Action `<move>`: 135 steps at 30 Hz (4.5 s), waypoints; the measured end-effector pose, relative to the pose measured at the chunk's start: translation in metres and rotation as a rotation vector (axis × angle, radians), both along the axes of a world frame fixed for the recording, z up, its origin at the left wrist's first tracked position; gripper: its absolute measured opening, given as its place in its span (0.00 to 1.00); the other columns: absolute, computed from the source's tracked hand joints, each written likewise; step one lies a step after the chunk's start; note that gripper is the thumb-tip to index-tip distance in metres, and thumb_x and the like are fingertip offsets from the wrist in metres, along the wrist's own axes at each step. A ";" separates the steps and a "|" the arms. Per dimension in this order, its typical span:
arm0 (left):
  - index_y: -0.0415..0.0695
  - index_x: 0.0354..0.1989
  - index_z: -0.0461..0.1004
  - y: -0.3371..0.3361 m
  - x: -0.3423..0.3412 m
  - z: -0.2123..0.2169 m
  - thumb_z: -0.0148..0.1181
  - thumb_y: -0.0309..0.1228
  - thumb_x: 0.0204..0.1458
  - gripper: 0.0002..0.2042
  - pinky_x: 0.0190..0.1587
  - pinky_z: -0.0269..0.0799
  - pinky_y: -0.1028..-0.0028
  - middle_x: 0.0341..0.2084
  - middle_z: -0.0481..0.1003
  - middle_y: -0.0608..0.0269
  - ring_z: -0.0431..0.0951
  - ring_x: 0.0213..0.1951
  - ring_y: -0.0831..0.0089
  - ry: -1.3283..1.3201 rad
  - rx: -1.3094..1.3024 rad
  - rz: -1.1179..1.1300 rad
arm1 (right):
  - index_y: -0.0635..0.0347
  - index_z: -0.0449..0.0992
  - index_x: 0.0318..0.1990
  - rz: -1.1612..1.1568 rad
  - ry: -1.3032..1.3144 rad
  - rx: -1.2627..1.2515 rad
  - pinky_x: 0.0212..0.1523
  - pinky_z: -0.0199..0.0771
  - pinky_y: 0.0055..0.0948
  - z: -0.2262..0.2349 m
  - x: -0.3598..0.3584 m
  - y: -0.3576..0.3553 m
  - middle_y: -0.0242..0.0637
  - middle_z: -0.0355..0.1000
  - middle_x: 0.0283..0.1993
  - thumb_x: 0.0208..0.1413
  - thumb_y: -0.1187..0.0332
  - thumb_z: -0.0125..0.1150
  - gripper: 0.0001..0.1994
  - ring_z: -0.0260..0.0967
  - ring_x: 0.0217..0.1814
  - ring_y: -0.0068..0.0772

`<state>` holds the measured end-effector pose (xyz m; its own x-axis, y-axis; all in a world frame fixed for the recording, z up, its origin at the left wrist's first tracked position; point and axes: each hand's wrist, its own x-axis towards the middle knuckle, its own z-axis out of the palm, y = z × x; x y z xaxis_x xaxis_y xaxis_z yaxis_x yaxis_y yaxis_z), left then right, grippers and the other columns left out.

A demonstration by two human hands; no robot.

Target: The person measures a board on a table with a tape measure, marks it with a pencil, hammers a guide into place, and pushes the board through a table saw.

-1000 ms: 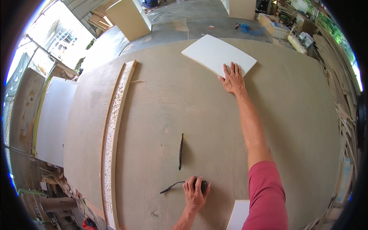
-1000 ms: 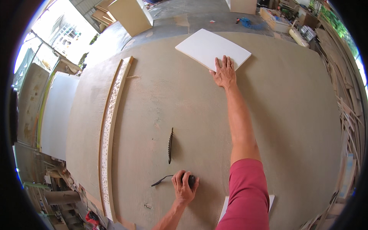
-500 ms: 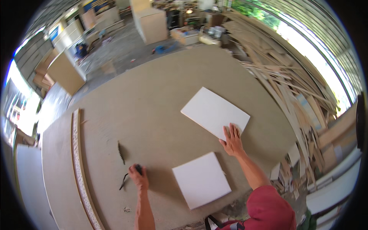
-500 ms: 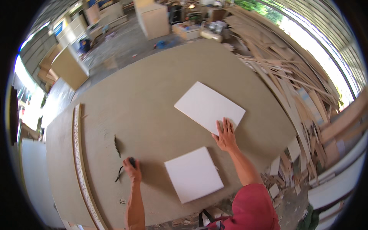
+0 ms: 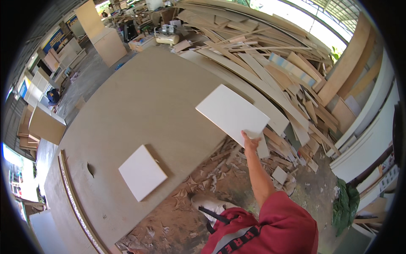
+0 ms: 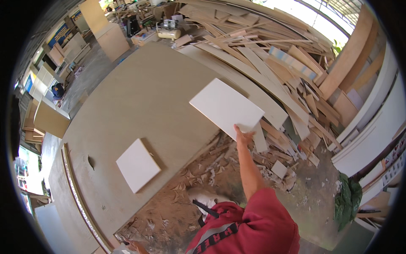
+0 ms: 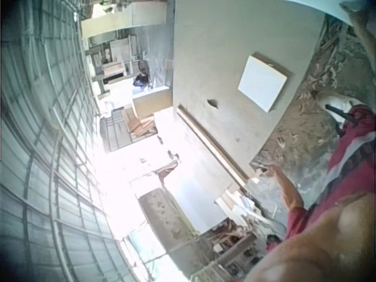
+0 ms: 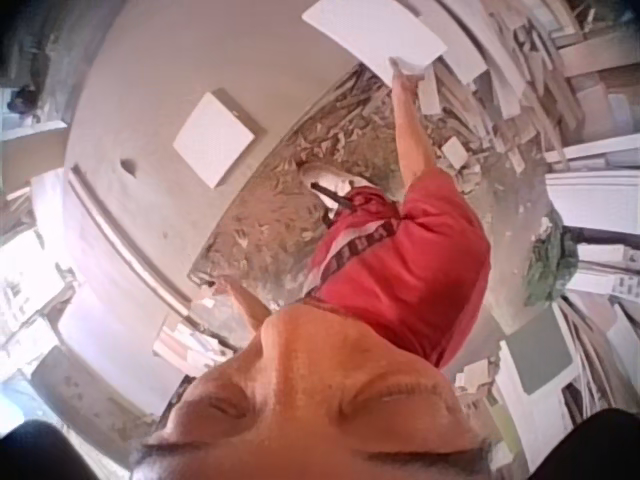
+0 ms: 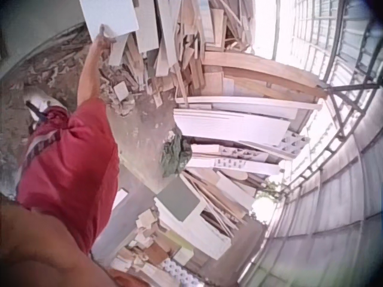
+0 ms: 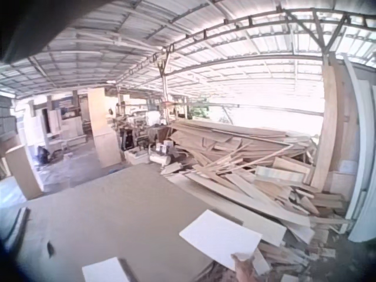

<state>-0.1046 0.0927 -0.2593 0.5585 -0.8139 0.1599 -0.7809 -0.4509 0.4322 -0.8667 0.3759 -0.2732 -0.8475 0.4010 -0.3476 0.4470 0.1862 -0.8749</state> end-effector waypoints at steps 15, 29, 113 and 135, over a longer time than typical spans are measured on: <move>0.35 0.40 0.73 0.202 -0.199 -0.003 0.58 0.49 0.58 0.23 0.37 0.67 0.62 0.31 0.72 0.56 0.70 0.33 0.63 0.227 0.149 0.018 | 0.79 0.62 0.52 -0.552 -0.140 -0.179 0.53 0.75 0.50 -0.002 -0.182 0.167 0.67 0.69 0.52 0.62 0.50 0.56 0.32 0.71 0.53 0.61; 0.32 0.43 0.72 0.301 -0.190 0.036 0.59 0.43 0.59 0.20 0.43 0.68 0.66 0.35 0.74 0.56 0.70 0.38 0.64 0.435 0.005 0.233 | 0.68 0.68 0.44 -0.018 -0.210 -0.432 0.21 0.60 0.41 -0.146 -0.357 0.131 0.44 0.70 0.34 0.63 0.53 0.57 0.22 0.62 0.25 0.35; 0.43 0.31 0.71 0.283 -0.351 0.132 0.61 0.37 0.54 0.10 0.29 0.71 0.67 0.24 0.72 0.61 0.73 0.27 0.67 1.675 0.065 0.223 | 0.64 0.71 0.52 0.300 -0.304 -0.371 0.30 0.77 0.36 -0.175 -0.219 0.174 0.43 0.74 0.43 0.64 0.63 0.49 0.16 0.76 0.40 0.41; 0.41 0.42 0.72 0.292 -0.090 0.189 0.59 0.35 0.58 0.11 0.32 0.75 0.70 0.31 0.76 0.59 0.79 0.33 0.68 1.602 -0.209 0.029 | 0.64 0.77 0.47 2.443 -0.097 -0.214 0.40 0.74 0.24 0.066 0.377 -0.113 0.33 0.77 0.39 0.58 0.64 0.63 0.14 0.74 0.39 0.23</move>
